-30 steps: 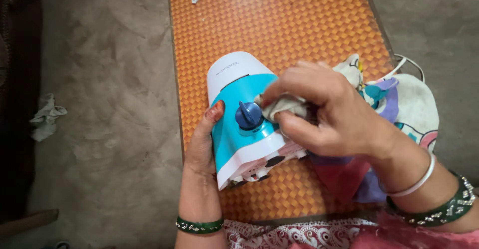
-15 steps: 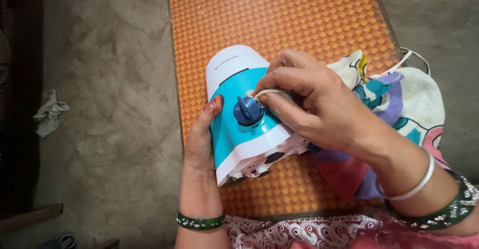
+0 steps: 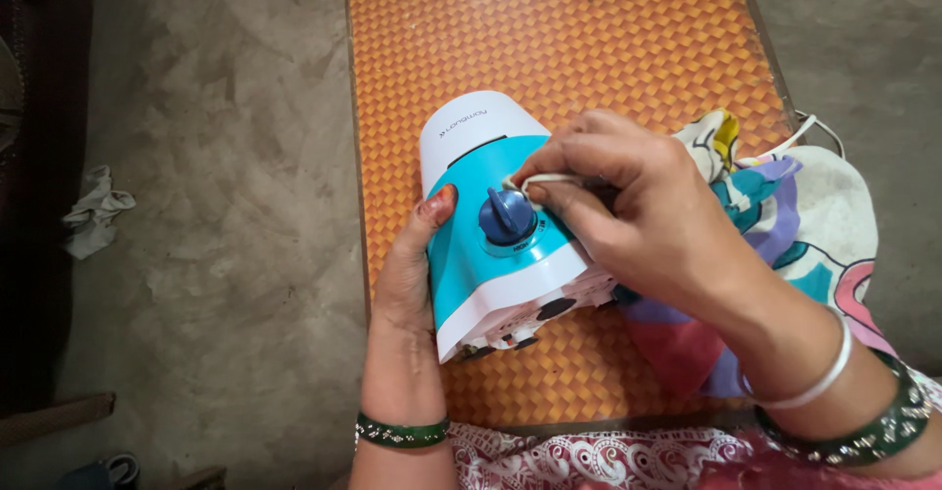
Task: The person wipes the exterior of a small white and blue appliance with a colorful cloth. They rotate the appliance to clean different sides, including the control knob and base, while holding it on a patterned mat.
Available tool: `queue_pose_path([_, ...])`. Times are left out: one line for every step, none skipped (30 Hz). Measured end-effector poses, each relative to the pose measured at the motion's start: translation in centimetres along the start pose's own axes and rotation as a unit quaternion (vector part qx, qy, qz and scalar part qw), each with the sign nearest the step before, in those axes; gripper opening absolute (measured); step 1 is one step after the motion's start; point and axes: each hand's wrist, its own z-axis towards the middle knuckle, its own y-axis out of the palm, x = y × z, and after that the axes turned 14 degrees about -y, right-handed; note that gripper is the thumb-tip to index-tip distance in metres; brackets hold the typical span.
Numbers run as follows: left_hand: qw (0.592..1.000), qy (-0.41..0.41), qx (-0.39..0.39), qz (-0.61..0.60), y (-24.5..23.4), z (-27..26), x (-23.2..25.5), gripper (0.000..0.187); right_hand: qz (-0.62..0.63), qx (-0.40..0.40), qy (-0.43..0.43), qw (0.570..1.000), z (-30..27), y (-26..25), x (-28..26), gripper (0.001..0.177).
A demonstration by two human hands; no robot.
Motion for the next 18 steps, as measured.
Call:
queue_pose_path([1.000,0.002,0.002,-0.002,-0.1,0.1,-0.1,0.070,0.014,0.007,0.014,1.000,0.1,0.2,0.2,0.015])
queue_pose_path([1.000,0.003,0.003,-0.003,-0.2,0.1,-0.1,0.070,0.028,0.015,0.030,0.999,0.2,0.3,0.3,0.017])
queue_pose_path([1.000,0.004,0.005,-0.004,-0.3,0.2,-0.2,0.070,0.049,0.017,0.052,0.997,0.2,0.2,0.5,0.016])
queue_pose_path([1.000,0.002,0.006,-0.006,-0.4,0.2,-0.3,0.071,0.071,0.017,0.075,0.995,0.2,0.0,0.5,0.016])
queue_pose_path([1.000,-0.001,0.006,-0.008,-0.5,0.3,-0.3,0.071,0.092,0.018,0.098,0.991,0.1,-0.2,0.5,0.015])
queue_pose_path([1.000,-0.001,0.005,-0.009,-0.5,0.3,-0.2,0.071,0.090,-0.005,0.092,0.992,0.0,-0.7,0.4,0.014])
queue_pose_path([1.000,-0.001,0.004,-0.008,-0.4,0.2,-0.1,0.072,0.088,-0.028,0.085,0.992,-0.2,-1.3,0.1,0.014])
queue_pose_path([1.000,-0.001,0.003,-0.008,-0.3,0.2,-0.1,0.072,0.086,-0.051,0.078,0.992,-0.3,-1.9,-0.1,0.014])
queue_pose_path([1.000,-0.001,0.003,-0.007,-0.2,0.1,-0.1,0.073,0.094,-0.068,0.059,0.992,-0.4,-2.4,-0.4,0.018])
queue_pose_path([1.000,-0.002,0.002,-0.008,-0.1,0.0,0.0,0.073,0.101,-0.084,0.040,0.991,-0.5,-2.9,-0.7,0.022])
queue_pose_path([1.000,-0.004,0.001,-0.010,0.0,0.0,0.0,0.073,0.108,-0.101,0.021,0.989,-0.5,-3.1,-0.9,0.027])
queue_pose_path([1.000,-0.007,0.000,-0.011,0.1,-0.1,0.0,0.073,0.093,-0.088,0.037,0.991,-0.5,-2.9,-1.0,0.025])
queue_pose_path([1.000,-0.008,0.001,-0.011,0.2,-0.1,0.0,0.073,0.077,-0.076,0.052,0.993,-0.5,-2.6,-1.1,0.023])
queue_pose_path([1.000,-0.009,0.001,-0.011,0.2,-0.1,0.0,0.072,0.062,-0.064,0.067,0.994,-0.6,-2.3,-1.2,0.022])
queue_pose_path([1.000,-0.010,0.002,-0.010,0.2,-0.2,0.0,0.071,0.048,-0.042,0.070,0.995,-0.6,-1.8,-1.3,0.021])
queue_pose_path([1.000,-0.007,-0.001,-0.012,0.2,-0.1,0.0,0.070,0.035,-0.022,0.073,0.997,-0.6,-1.4,-1.4,0.020])
queue_pose_path([1.000,-0.003,-0.004,-0.014,0.2,0.0,0.0,0.069,0.022,-0.001,0.075,0.997,-0.5,-1.0,-1.5,0.020])
queue_pose_path([1.000,0.001,-0.007,-0.016,0.1,0.0,0.1,0.068,0.018,0.011,0.069,0.997,-0.4,-0.7,-1.5,0.020])
